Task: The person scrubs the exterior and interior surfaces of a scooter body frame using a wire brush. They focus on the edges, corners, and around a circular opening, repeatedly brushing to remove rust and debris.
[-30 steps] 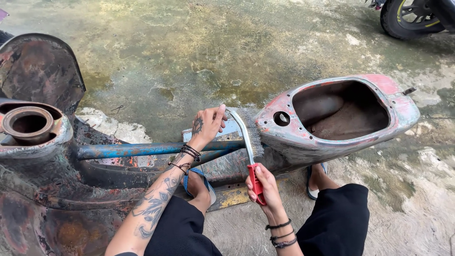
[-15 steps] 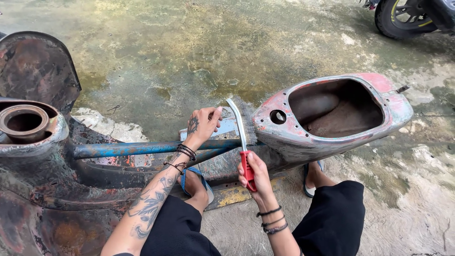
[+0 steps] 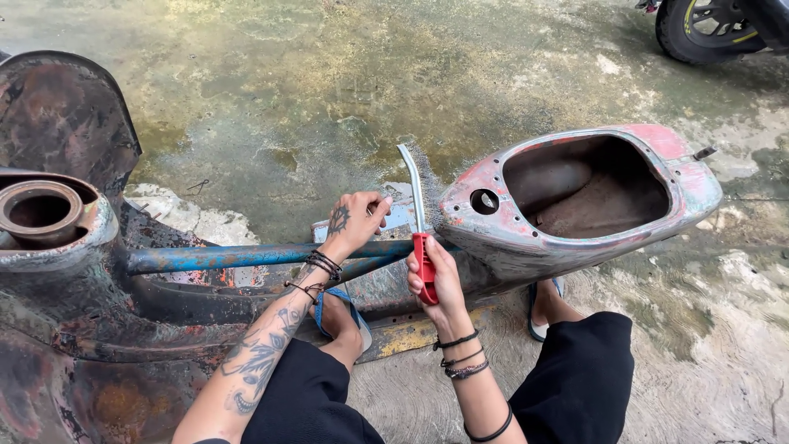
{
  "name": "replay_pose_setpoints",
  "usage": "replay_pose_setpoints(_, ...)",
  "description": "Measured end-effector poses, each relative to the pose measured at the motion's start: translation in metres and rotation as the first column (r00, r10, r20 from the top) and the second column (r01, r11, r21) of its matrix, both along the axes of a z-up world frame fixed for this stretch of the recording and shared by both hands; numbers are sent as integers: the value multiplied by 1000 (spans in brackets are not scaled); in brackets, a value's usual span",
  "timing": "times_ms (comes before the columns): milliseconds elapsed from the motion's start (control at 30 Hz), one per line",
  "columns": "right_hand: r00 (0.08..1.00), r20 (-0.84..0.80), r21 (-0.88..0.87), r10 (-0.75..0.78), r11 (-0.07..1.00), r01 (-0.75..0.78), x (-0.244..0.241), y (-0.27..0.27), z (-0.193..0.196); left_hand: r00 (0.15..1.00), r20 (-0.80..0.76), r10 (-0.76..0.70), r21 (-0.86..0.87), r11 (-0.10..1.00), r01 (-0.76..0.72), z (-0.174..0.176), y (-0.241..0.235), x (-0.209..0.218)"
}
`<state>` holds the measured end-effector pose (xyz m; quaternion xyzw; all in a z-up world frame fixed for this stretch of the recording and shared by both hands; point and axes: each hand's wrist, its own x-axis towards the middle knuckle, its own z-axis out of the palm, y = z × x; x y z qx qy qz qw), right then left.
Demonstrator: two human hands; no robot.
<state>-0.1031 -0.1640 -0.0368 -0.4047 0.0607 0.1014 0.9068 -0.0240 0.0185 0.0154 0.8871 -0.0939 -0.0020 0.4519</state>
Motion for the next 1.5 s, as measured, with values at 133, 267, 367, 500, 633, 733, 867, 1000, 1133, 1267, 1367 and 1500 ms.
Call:
replay_pose_setpoints(133, 1000, 2, -36, 25, 999, -25, -27, -7, -14, 1000, -21, 8, 15, 1000, -8, -1, -2, 3)
replay_pose_setpoints(267, 1000, -16, -143, 20, 989, -22, -61, -14, -36, 999, -37, 10, 9, 1000, -10, -5, -5, 4)
replay_pose_setpoints(367, 999, -19, -165, 27, 986, -30, -66, -18, -43, 999, -42, 23, 17, 1000, -22, -3, -4, 3)
replay_pose_setpoints(500, 999, 24, -166, 25, 986, -21, -46, -7, -26, 999, -38, 34, 36, 999, -33, -13, -6, 7)
replay_pose_setpoints(633, 999, 50, -165, 15, 986, -6, -41, -2, -30, 999, -41, 36, 54, 998, -33, -10, -8, 7)
replay_pose_setpoints(733, 999, 47, -188, 0, 982, 9, -54, -6, -40, 997, -52, 48, 82, 996, -44, -14, -11, 8)
replay_pose_setpoints(867, 1000, 20, -220, 0, 976, 4, -62, -13, -50, 997, -52, 55, 66, 996, -52, -24, -14, 9)
replay_pose_setpoints(1000, 999, 44, -213, 3, 977, 6, -44, -4, -38, 997, -57, 55, 72, 996, -51, -21, -9, 6)
replay_pose_setpoints(1133, 998, 57, -214, -16, 976, 28, -38, 2, -40, 996, -70, 62, 104, 993, -54, -21, -9, 8)
replay_pose_setpoints(1267, 999, 50, -339, -19, 940, 35, -59, -11, -47, 997, -59, 58, 123, 991, -50, -27, -11, 12)
replay_pose_setpoints(1367, 999, 44, -390, -21, 920, 37, -65, -20, -50, 996, -62, 57, 149, 988, -47, -28, -14, 11)
replay_pose_setpoints(1500, 997, 80, -400, 3, 916, 29, -44, -16, -42, 995, -74, 61, 202, 978, -45, -37, -16, 14)
